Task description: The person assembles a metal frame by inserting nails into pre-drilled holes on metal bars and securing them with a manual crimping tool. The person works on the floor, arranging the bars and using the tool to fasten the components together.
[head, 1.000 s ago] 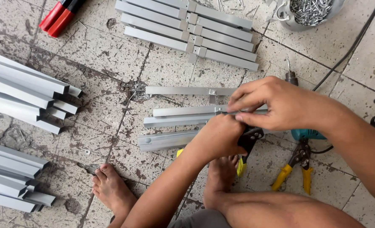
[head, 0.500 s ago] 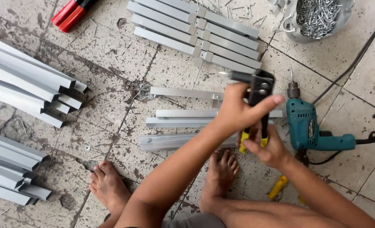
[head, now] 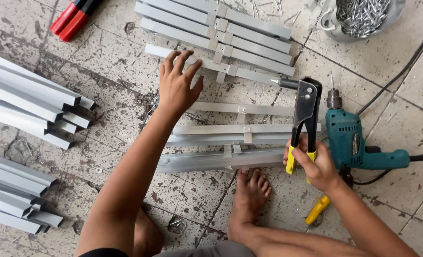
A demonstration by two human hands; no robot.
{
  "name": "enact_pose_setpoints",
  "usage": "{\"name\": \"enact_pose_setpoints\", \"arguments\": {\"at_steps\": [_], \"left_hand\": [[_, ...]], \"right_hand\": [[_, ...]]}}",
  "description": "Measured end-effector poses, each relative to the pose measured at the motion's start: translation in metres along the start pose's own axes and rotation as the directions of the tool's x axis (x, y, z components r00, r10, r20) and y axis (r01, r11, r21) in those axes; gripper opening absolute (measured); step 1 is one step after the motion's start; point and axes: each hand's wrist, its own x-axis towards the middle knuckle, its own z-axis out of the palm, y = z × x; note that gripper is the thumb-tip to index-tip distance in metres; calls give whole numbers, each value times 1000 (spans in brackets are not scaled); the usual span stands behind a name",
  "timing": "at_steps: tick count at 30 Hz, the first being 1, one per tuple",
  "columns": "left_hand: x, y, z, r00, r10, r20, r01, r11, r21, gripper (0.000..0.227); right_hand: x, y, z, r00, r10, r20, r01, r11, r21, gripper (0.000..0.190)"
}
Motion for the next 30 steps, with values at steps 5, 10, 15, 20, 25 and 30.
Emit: {"name": "enact_pose_setpoints", "arguments": {"at_steps": [5,10,15,20,25,30], "left_hand": [[-3,-11,17,998,69,5,-70,997,14,43],[-5,-8,14,980,134,148,-117,986,-122,39],[20,39,10,972,108,207,-38,949,-314,39],[23,55,49,961,141,240,-73,960,-271,37],[20,54,38,974,108,198,3,874,-487,33],[15,42,38,985,92,143,0,841,-541,14]], "right_hand": [[8,-16,9,999,34,1,-34,995,-89,29],[15,-19,10,997,80,19,-74,974,-215,33],[16,-7,3,990,141,16,-135,969,-206,34],[24,-6,4,979,197,44,-176,940,-291,39],[34,-13,4,970,238,58,-219,948,-231,38],[46,-10,3,961,272,56,-251,936,-249,33]]}}
